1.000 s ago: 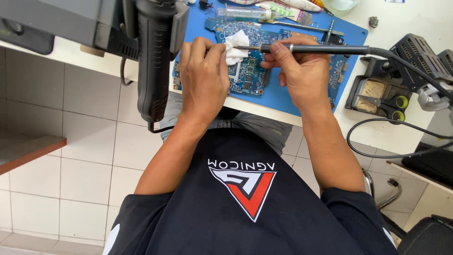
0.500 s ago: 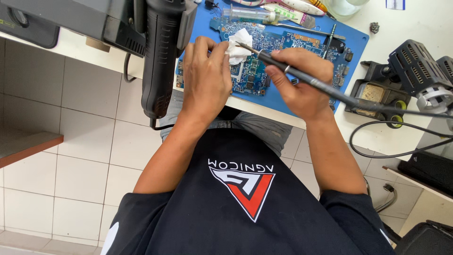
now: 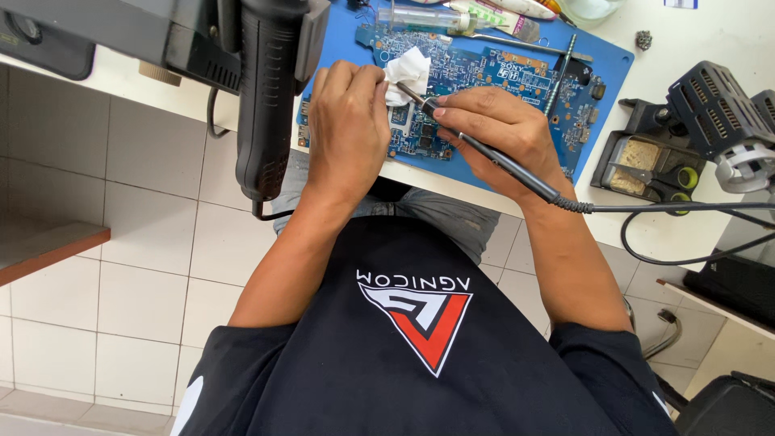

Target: The person applies flux to a circuit board, cleans the soldering iron tip with a tissue, and then solders a small component onto the board using a soldering iron and solder wire. The person continues to solder multiple points on the board.

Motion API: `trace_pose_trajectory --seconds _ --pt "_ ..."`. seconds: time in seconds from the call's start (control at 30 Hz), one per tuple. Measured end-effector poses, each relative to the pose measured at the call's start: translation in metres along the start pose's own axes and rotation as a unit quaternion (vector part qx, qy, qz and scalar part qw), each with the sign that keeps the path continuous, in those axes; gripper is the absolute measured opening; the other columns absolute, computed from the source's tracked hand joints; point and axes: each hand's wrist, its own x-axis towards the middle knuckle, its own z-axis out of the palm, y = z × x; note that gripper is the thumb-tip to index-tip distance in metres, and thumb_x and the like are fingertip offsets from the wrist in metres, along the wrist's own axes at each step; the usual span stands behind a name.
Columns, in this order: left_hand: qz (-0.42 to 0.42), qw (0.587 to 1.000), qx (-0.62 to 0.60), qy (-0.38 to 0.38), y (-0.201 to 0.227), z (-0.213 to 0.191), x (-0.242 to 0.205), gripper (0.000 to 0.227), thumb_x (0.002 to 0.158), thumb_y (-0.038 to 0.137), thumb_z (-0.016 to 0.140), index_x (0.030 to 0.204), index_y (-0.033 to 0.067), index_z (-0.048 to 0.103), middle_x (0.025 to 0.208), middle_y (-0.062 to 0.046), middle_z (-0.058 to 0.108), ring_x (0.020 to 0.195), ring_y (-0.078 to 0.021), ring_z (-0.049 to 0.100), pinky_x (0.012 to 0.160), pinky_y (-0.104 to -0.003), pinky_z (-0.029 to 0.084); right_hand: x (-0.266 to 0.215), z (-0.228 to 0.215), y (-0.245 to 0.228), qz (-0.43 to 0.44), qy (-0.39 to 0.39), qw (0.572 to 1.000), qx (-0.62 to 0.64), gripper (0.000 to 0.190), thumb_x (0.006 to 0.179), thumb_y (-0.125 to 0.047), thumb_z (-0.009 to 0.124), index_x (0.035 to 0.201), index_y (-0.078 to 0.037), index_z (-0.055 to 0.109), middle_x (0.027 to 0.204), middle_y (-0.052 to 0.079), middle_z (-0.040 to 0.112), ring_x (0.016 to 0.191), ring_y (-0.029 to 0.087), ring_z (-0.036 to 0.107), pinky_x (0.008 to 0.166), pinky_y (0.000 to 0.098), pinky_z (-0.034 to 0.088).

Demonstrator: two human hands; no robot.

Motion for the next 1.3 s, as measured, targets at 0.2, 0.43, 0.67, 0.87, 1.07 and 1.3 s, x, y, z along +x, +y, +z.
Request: trace_pose_trajectory --seconds 0.2,0.43,0.67,0.87,1.07,1.3 --pt "-0.005 1.0 -0.003 -0.003 0.0 -0.001 0.0 0.004 0.108 0.002 0.075 0.112 0.0019 0.076 0.101 -0.012 0.062 0.092 -0.0348 0.057 0.076 -0.049 0.049 -0.004 -0.017 -0.014 0.028 0.003 1.0 -0.001 0.01 0.109 0.009 0.086 0.117 0.01 0.081 0.123 0.029 0.081 0.116 0.044 0.082 0.108 0.0543 0.066" --pt "0.001 1.0 -0.001 -0.001 0.004 -0.006 0.001 0.002 0.109 0.004 0.074 0.109 0.0026 0.072 0.101 -0.014 0.061 0.093 -0.0364 0.056 0.079 -0.05 0.048 -0.005 0.003 -0.001 0.308 0.211 0.9 0.225 0.011 0.116 -0.004 0.082 0.124 0.001 0.077 0.087 0.017 0.073 0.09 0.036 0.087 0.072 0.0349 0.063" --pt "0.004 1.0 -0.009 -0.006 0.002 -0.008 0.0 0.002 0.108 0.003 0.076 0.107 0.0035 0.074 0.1 -0.012 0.058 0.092 -0.0345 0.055 0.077 -0.048 0.048 0.017 0.021 0.003 0.401 0.188 0.865 0.235 0.014 0.115 -0.016 0.077 0.117 -0.003 0.078 0.091 0.018 0.082 0.089 0.026 0.089 0.054 0.0267 0.05" --pt "0.006 1.0 -0.01 -0.01 -0.001 -0.005 0.0 0.003 0.107 0.002 0.077 0.106 0.0035 0.075 0.1 -0.011 0.058 0.093 -0.0342 0.055 0.075 -0.048 0.049 0.006 0.011 0.009 0.441 0.208 0.848 0.209 0.013 0.114 -0.016 0.079 0.111 -0.004 0.077 0.089 0.016 0.083 0.082 0.024 0.088 0.047 0.0247 0.049" --pt "0.01 1.0 -0.004 -0.007 0.012 -0.018 0.003 0.004 0.109 0.002 0.073 0.106 0.0015 0.07 0.104 -0.013 0.053 0.093 -0.0361 0.056 0.082 -0.049 0.05 -0.004 -0.013 -0.005 0.392 0.264 0.858 0.202 0.009 0.117 -0.011 0.076 0.114 -0.003 0.075 0.092 0.019 0.08 0.083 0.028 0.087 0.049 0.0262 0.05" --pt "0.027 0.997 -0.056 0.055 0.028 -0.01 0.036 0.003 0.114 0.0 0.06 0.111 0.0004 0.06 0.106 -0.014 0.058 0.088 -0.0314 0.06 0.072 -0.044 0.049 -0.017 -0.032 -0.005 0.309 0.326 0.871 0.198 0.022 0.119 -0.024 0.074 0.121 -0.003 0.07 0.095 0.022 0.077 0.084 0.032 0.083 0.055 0.0298 0.054"
